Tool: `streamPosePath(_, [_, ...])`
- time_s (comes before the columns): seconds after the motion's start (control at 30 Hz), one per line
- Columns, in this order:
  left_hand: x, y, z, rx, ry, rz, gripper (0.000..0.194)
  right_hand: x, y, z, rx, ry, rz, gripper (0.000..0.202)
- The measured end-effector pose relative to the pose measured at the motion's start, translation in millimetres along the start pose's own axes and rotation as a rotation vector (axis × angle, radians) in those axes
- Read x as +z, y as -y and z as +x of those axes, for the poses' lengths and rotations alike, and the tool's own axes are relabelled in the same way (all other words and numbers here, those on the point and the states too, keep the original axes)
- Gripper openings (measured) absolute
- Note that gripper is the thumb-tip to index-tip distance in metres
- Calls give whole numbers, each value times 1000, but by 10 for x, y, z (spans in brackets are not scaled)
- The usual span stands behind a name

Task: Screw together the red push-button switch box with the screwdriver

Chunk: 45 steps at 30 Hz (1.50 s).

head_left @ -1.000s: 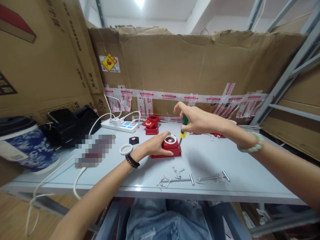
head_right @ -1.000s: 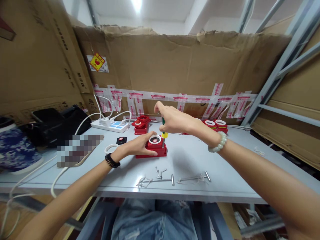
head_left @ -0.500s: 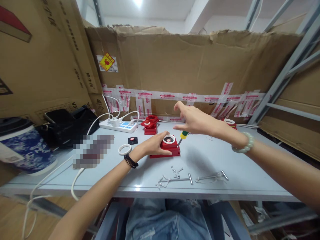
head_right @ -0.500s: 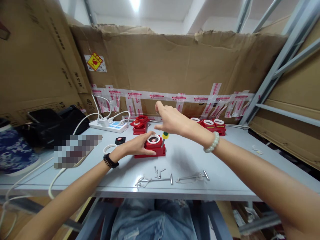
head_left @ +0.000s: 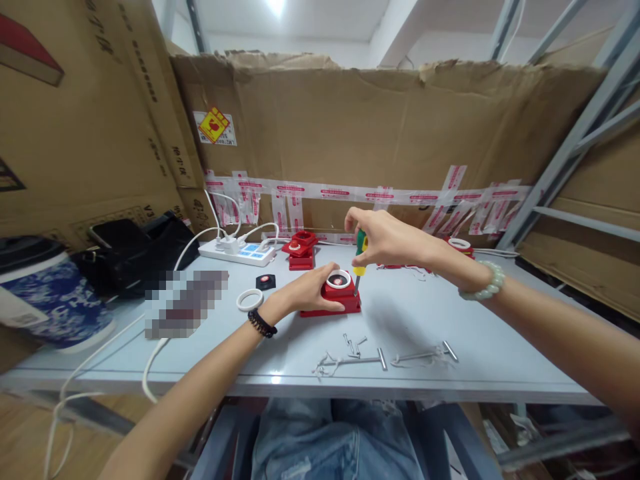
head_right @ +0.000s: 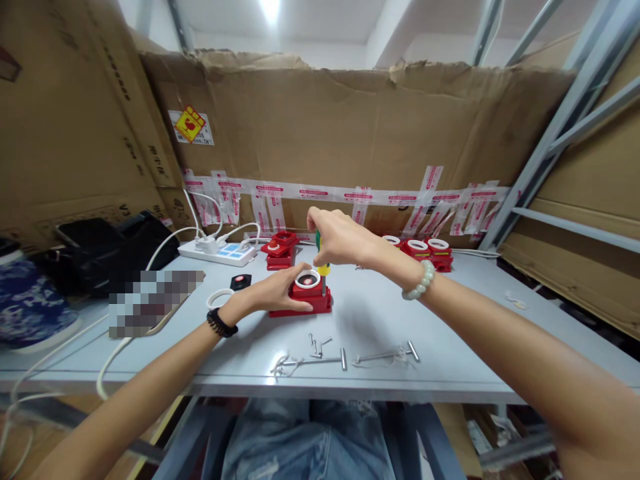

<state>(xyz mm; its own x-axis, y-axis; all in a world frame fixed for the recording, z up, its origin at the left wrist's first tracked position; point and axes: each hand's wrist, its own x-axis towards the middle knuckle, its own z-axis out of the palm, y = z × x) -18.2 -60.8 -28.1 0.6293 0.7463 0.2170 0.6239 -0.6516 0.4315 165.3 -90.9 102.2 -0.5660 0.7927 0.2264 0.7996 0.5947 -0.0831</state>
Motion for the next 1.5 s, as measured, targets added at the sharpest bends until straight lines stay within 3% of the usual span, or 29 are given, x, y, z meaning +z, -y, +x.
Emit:
streamPosePath(0.13, [12,10,12,-2,-2,15,68,28,-1,-7,12,16,69,37])
streamPosePath(0.33, [18,31,13,9,-7,8,67,47,-39,3,126,-70,-104,29])
streamPosePath(0.57, [31,43,13,2,-5,26,70,6,-11,-35,45,44,88,37])
streamPosePath(0.83, [25,36,7,25,-9,26,68,147,-28,13,52,-125,86,21])
streamPosePath(1.1, [29,40,4,14,-9,17,67,12,-21,-56,68,-255,162,25])
streamPosePath(1.23, [38,51,7,16,-8,24,69,3,-42,-100,41,-309,94,18])
streamPosePath(1.33, [45,52,5,21,-20,26,69,130,-93,-108,97,-211,-54,11])
streamPosePath(1.43, [52,51,5,24,-27,19,67,343,-148,-101,130,93,-111,19])
streamPosePath(1.5, [56,51,7,23,-30,16,67,485,-167,-92,156,230,-146,24])
